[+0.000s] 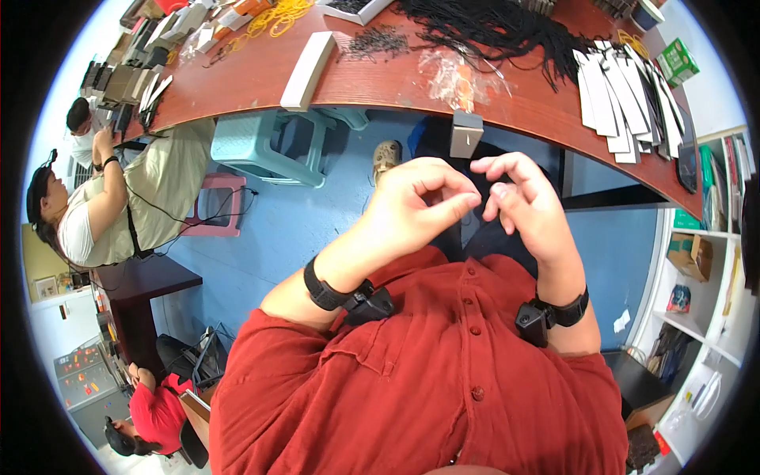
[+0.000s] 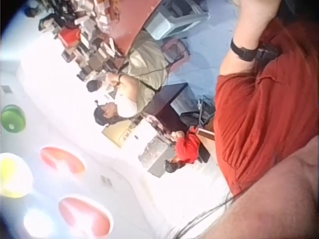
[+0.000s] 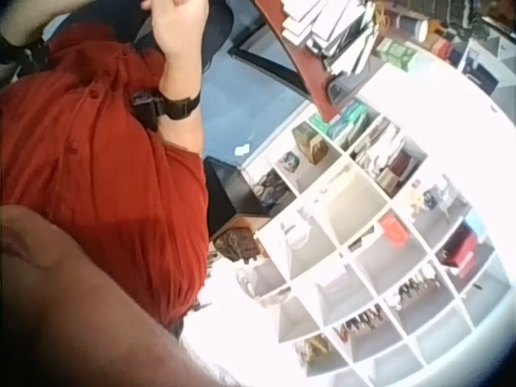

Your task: The person threads a black cord through a hole in a white tag, ties the cord into a loop by hand, and repeats this process for several tags.

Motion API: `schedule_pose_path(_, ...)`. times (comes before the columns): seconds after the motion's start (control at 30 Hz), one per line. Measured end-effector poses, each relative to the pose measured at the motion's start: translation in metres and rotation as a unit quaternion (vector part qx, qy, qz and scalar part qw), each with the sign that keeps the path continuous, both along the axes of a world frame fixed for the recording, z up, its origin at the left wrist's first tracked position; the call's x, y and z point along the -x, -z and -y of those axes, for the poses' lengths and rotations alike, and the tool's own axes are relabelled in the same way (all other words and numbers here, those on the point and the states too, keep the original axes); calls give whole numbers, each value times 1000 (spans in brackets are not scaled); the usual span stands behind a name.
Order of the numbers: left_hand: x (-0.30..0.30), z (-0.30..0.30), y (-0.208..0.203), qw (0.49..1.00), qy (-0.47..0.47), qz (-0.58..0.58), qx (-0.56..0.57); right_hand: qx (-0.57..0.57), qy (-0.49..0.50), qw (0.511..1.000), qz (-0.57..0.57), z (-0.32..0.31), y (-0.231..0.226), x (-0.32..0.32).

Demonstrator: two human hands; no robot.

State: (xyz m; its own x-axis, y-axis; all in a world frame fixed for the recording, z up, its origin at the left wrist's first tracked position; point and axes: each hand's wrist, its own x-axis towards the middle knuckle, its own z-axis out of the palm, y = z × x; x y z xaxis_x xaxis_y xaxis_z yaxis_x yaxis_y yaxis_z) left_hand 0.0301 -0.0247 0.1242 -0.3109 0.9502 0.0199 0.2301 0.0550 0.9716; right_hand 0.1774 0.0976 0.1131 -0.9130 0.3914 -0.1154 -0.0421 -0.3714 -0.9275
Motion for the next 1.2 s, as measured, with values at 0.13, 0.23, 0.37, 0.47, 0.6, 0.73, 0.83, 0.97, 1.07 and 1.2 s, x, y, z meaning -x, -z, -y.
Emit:
schedule_pose_path(0.13, 1, -6, 5, 959, -15, -220, -176, 88, -13, 996, 15, 9, 4, 0)
schedule_pose_path(0.23, 1, -5, -2, 959, -26, -233, -161, 49, 6, 999, 10, 8, 11, 1)
schedule_pose_path(0.37, 0, -5, 1, 966, -47, -207, -145, 29, 18, 999, 22, 9, 3, 4)
schedule_pose_path(0.47, 24, -16, -4, 922, -61, -319, -212, -2, 31, 996, 87, 10, -1, 4)
schedule_pose_path(0.6, 105, -45, -13, 840, -215, -491, -84, -51, 68, 994, 65, 11, 0, 2)
schedule_pose_path(0.73, 143, -61, 3, 786, -156, -591, -98, -88, 134, 987, -18, 12, 4, 9)
schedule_pose_path(0.83, 145, -68, -2, 778, -113, -617, -26, -52, 130, 990, -21, 7, 3, 8)
schedule_pose_path(0.97, 148, -76, -2, 740, -98, -663, -48, 0, 118, 993, -15, 9, 0, 9)
schedule_pose_path(1.07, 156, -80, 0, 746, -91, -656, -69, 8, 127, 992, -23, 10, -2, 11)
schedule_pose_path(1.2, 165, -73, -3, 789, -122, -593, -102, 30, 123, 992, -13, 9, 2, 7)
